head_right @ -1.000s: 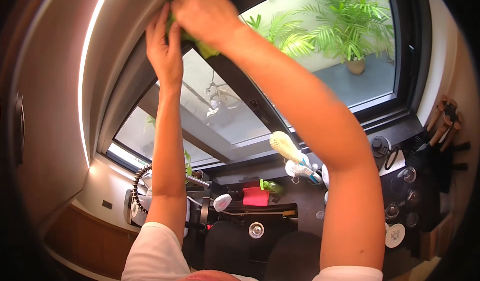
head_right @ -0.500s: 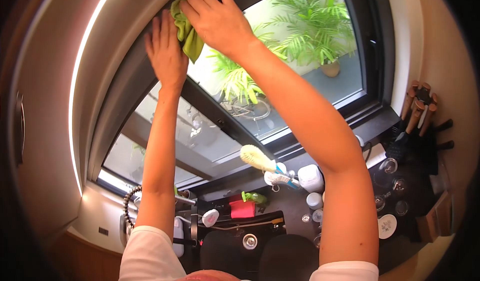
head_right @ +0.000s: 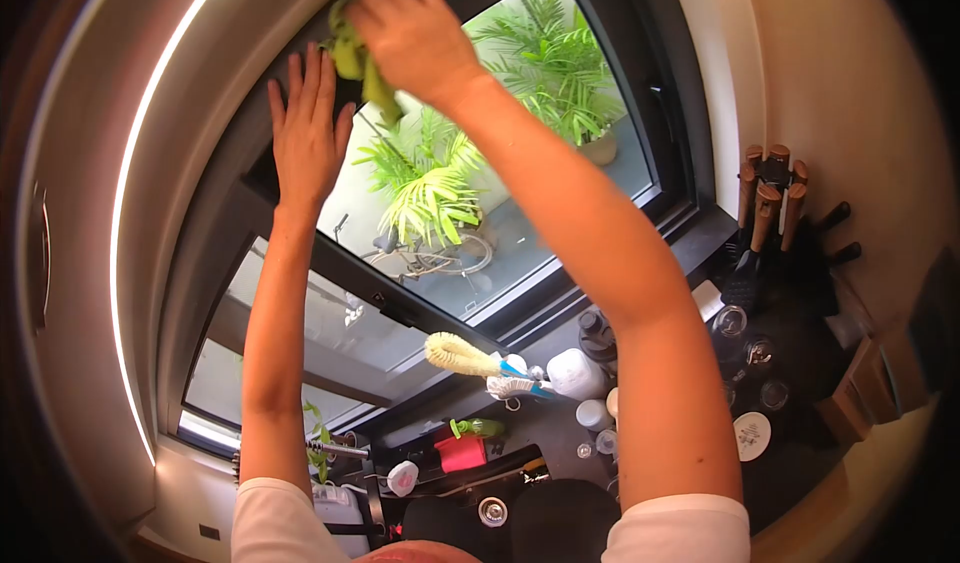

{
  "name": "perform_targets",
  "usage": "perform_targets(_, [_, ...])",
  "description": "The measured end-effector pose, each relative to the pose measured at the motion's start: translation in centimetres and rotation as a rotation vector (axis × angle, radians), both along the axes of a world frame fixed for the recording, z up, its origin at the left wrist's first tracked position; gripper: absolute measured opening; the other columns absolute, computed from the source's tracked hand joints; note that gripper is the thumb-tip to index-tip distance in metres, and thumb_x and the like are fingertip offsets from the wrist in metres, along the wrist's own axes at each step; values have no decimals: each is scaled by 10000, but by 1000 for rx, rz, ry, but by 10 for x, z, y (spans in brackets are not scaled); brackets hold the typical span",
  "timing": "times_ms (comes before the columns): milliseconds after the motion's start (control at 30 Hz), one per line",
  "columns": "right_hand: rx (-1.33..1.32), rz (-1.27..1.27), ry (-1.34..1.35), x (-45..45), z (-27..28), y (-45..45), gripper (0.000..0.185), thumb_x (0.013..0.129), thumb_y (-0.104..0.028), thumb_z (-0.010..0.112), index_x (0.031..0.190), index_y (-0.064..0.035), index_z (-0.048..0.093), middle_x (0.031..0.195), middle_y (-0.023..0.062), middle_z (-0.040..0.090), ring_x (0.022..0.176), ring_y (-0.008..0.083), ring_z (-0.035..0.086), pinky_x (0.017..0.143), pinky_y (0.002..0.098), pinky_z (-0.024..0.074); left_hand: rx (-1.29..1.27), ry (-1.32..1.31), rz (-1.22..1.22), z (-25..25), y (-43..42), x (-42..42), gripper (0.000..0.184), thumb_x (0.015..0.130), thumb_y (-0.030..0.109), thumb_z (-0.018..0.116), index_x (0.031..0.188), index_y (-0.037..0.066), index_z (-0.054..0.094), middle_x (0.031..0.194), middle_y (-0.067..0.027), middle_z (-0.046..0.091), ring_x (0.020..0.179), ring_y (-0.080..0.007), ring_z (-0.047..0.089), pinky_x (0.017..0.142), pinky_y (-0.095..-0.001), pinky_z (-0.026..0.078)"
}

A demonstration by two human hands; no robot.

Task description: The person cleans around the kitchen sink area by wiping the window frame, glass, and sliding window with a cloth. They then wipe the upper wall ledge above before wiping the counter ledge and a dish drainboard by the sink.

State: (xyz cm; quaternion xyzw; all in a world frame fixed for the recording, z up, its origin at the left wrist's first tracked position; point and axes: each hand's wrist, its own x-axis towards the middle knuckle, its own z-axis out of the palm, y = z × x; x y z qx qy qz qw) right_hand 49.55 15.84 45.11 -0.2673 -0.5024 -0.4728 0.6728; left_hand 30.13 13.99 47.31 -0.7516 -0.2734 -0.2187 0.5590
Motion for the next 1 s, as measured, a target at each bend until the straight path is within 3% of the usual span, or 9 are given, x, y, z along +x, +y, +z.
perform_targets(200, [-151, -114, 299, 152, -5, 48, 315, 810, 8, 495, 1102, 48, 606, 1131, 208, 604, 1094, 383, 558, 1018, 555, 374, 67, 2, -50, 7, 16, 28, 722, 879, 341, 585, 1474, 66, 282, 1538, -110, 269, 1425, -311, 221, 1129, -557, 156])
perform_targets(333, [-254, -89, 464, 228, 6, 78, 291, 816, -16, 530, 1090, 45, 606, 1057, 267, 617, 955, 418, 614, 817, 456, 501, 52, -19, -72, 3, 16, 33, 776, 861, 403, 586, 1478, 58, 266, 1547, -111, 246, 1433, -304, 201, 1134, -550, 145])
perform_targets(433, [-482, -146, 426, 193, 18, 34, 282, 814, -14, 532, 1078, 42, 614, 1015, 256, 633, 938, 393, 628, 800, 442, 510, 42, -30, -58, 3, 14, 37, 796, 850, 409, 592, 1479, 52, 259, 1550, -115, 236, 1437, -300, 191, 1135, -551, 140])
perform_targets(567, [-88, -129, 191, 102, -7, 34, 293, 819, -9, 484, 1070, 104, 582, 1178, 282, 552, 1111, 409, 534, 969, 444, 434, -8, 8, -123, 2, 18, 53, 786, 844, 389, 600, 1479, 68, 268, 1545, -90, 259, 1433, -287, 208, 1141, -527, 152])
perform_targets(733, [-268, -179, 244, 146, 8, 43, 333, 804, -18, 488, 1113, 83, 564, 1179, 253, 564, 1098, 405, 545, 933, 448, 442, -38, 67, -132, 5, 28, 91, 815, 813, 357, 639, 1491, 107, 262, 1553, -55, 253, 1433, -265, 218, 1151, -496, 162])
perform_targets(767, [-308, -130, 247, 162, 13, 38, 315, 831, -49, 479, 1107, 70, 572, 1173, 261, 573, 1074, 420, 553, 899, 434, 453, -34, 68, -130, 5, 29, 91, 824, 806, 350, 646, 1492, 109, 260, 1555, -55, 248, 1434, -265, 215, 1151, -499, 161])
perform_targets(833, [-473, 525, 510, 167, 28, -1, 301, 869, -74, 451, 1105, 67, 574, 1130, 279, 590, 1038, 446, 556, 882, 421, 457, -47, 67, -151, 5, 28, 92, 854, 784, 354, 664, 1493, 107, 257, 1555, -57, 246, 1436, -264, 209, 1150, -507, 157])
perform_targets(867, [-328, 295, 353, 177, 21, 23, 307, 887, -97, 442, 1092, 97, 566, 1089, 288, 610, 1023, 430, 571, 903, 413, 444, -52, 73, -157, 6, 27, 91, 870, 773, 356, 673, 1493, 106, 255, 1556, -57, 245, 1437, -264, 206, 1149, -512, 155])
perform_targets(1000, [-147, 941, 571, 154, 35, 37, 309, 927, -146, 410, 1027, 101, 566, 1002, 258, 629, 967, 347, 613, 802, 416, 491, -71, 56, -182, 3, 27, 93, 907, 745, 378, 693, 1491, 103, 256, 1552, -69, 249, 1436, -264, 207, 1148, -527, 140])
